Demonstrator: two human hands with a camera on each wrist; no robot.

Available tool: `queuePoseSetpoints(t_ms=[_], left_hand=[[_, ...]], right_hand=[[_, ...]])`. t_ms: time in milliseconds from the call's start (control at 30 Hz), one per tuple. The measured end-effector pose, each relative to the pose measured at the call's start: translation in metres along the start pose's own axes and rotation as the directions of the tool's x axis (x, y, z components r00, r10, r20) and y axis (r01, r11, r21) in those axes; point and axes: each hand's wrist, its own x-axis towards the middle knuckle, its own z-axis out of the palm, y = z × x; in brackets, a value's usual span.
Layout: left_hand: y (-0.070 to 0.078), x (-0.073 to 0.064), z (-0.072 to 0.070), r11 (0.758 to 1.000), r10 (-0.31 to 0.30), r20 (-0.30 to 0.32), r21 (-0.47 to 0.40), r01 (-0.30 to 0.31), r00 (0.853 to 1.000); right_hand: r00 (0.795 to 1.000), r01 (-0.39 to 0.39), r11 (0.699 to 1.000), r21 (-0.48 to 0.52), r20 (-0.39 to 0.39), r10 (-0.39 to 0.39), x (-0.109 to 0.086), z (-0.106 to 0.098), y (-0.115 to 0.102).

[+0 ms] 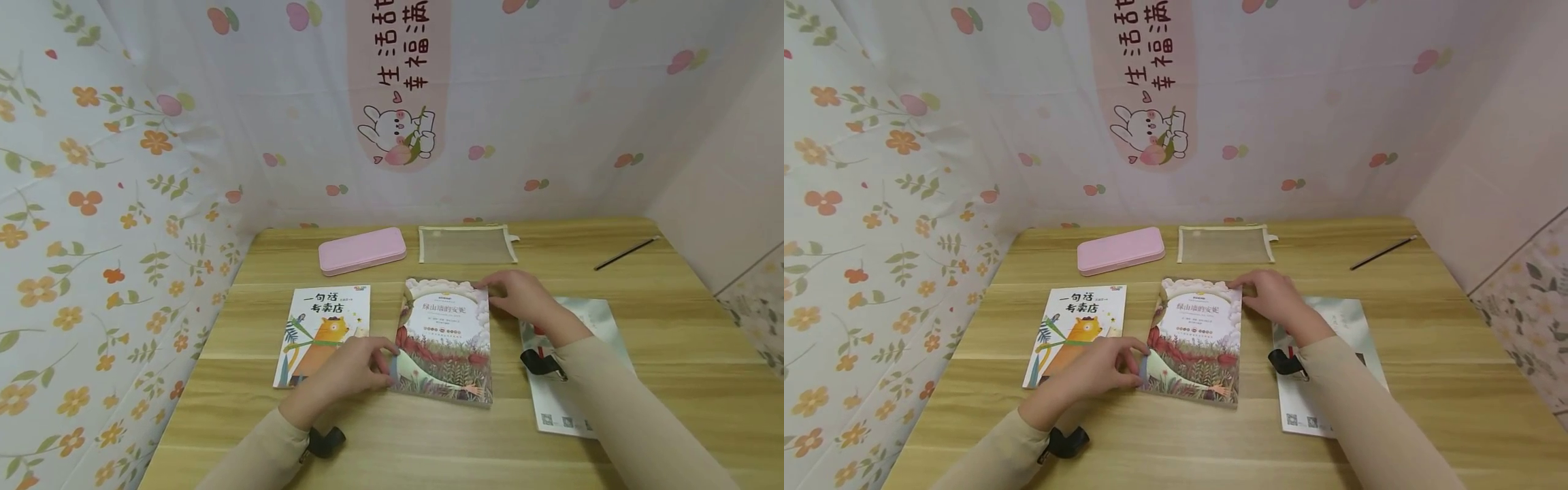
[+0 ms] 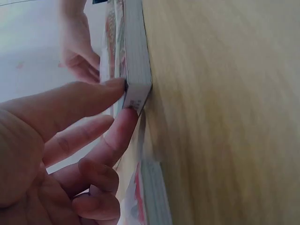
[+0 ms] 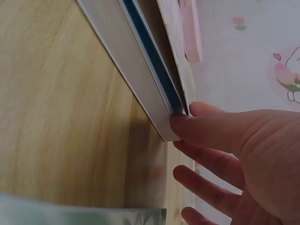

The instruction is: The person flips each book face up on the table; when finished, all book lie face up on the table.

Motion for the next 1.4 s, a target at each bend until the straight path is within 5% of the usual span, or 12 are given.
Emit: queuePoseSetpoints(t_ms=[467,700,900,1400], left_hand=[[0.007,0.005,0.014,0.997,0.072,0.005,-0.014,-0.072,0.997],[0.013,0.006,0.013,0.994,0.069,-0.022,0.084,-0.067,0.997],[0.023,0.011,0.012,0.99,0.058,-0.057,0.134,-0.05,0.997],[0.056,0.035,0.023,0.967,0.157,0.021,0.199,-0.158,0.987]], right_hand=[[0.997,0.078,0.996,0.032,-0.006,-0.078,0.005,0.002,0.005],[0.993,0.108,0.993,0.044,-0.047,-0.106,-0.021,0.0,0.015],[0.998,0.05,0.996,0.072,-0.045,-0.047,-0.049,-0.015,0.025],[0.993,-0.05,0.994,0.094,-0.099,0.059,-0.098,-0.03,0.071]])
